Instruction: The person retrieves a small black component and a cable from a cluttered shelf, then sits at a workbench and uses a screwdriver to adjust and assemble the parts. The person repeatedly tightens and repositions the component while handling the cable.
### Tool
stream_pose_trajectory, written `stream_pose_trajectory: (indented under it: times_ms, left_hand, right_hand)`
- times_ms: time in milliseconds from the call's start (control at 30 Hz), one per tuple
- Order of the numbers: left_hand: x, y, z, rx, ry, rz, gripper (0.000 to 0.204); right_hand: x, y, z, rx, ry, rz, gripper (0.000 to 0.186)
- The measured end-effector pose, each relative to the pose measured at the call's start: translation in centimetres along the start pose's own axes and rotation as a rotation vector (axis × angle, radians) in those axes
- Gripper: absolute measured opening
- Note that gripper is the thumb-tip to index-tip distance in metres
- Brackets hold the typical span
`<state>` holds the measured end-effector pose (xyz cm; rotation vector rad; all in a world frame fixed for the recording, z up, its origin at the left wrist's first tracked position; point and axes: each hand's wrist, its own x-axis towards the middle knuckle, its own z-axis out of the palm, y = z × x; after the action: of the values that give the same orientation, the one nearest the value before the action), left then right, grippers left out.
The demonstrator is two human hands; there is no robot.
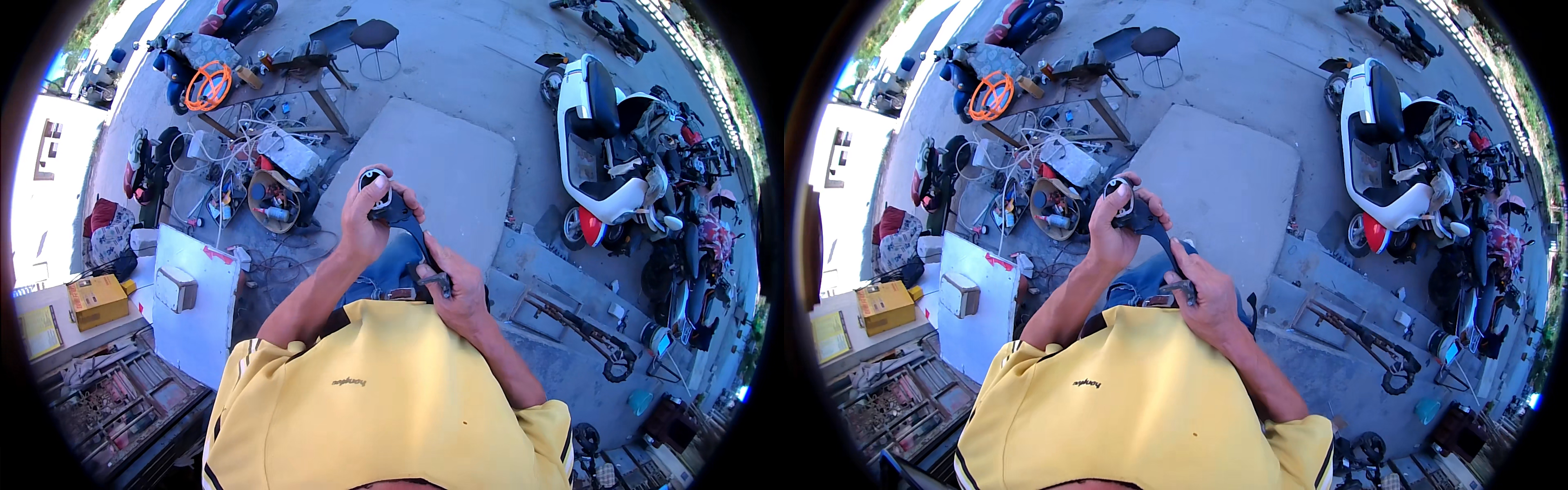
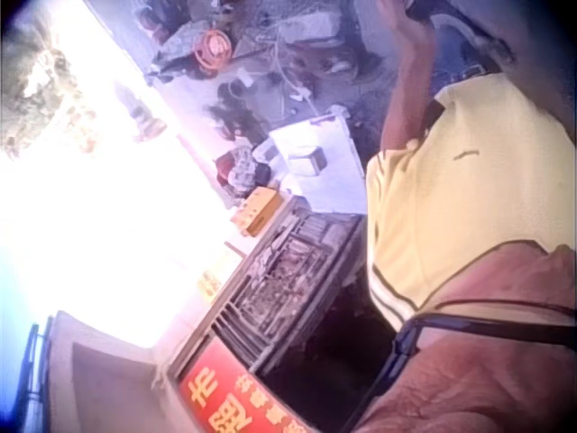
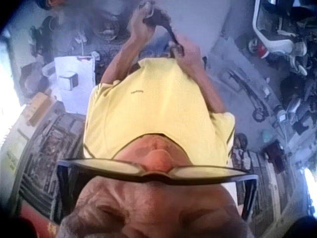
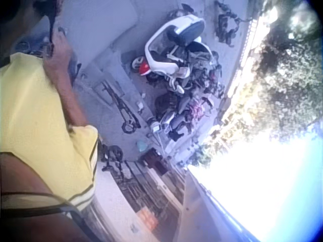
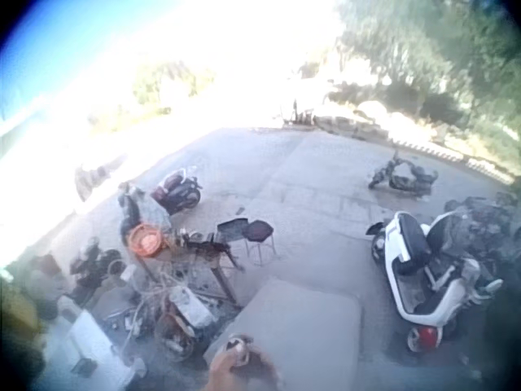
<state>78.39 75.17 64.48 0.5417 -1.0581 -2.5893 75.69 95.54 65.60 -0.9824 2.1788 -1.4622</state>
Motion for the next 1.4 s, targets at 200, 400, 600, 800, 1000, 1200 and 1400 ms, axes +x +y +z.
stream_pose_trajectory:
  times_ms: [200, 400, 600, 800, 1000, 1200, 1400]
  left_hand:
    - [9.0, 0.7, -0.4, -0.017, 0.041, -0.007, 0.042]
    - [17.8, 0.2, -0.8, 0.141, -0.128, -0.025, 0.042]
    - [24.8, -4.1, -1.4, 0.098, -0.017, -0.053, 0.043]
    - [30.3, -5.3, -1.3, 0.072, 0.030, 0.097, 0.045]
    - [37.0, -4.3, -4.0, 0.086, 0.099, 0.158, 0.045]
    - [44.5, -2.8, -9.6, 0.054, 0.162, 0.167, 0.044]
    - [52.0, 0.8, -12.8, 0.029, 0.179, 0.224, 0.042]
  right_hand:
    - [8.7, 2.6, -1.1, -0.048, 0.052, -0.035, 0.058]
    - [16.9, 10.2, -5.7, -0.066, -0.027, -0.170, 0.059]
    - [23.8, 18.2, -9.1, -0.148, -0.138, -0.227, 0.062]
    - [31.6, 22.8, -11.1, -0.072, -0.227, -0.362, 0.069]
    - [40.8, 25.9, -10.0, -0.164, -0.330, -0.468, 0.068]
    - [51.1, 29.1, -5.8, -0.231, -0.435, -0.548, 0.065]
    - [60.3, 30.6, -2.8, -0.212, -0.502, -0.599, 0.066]
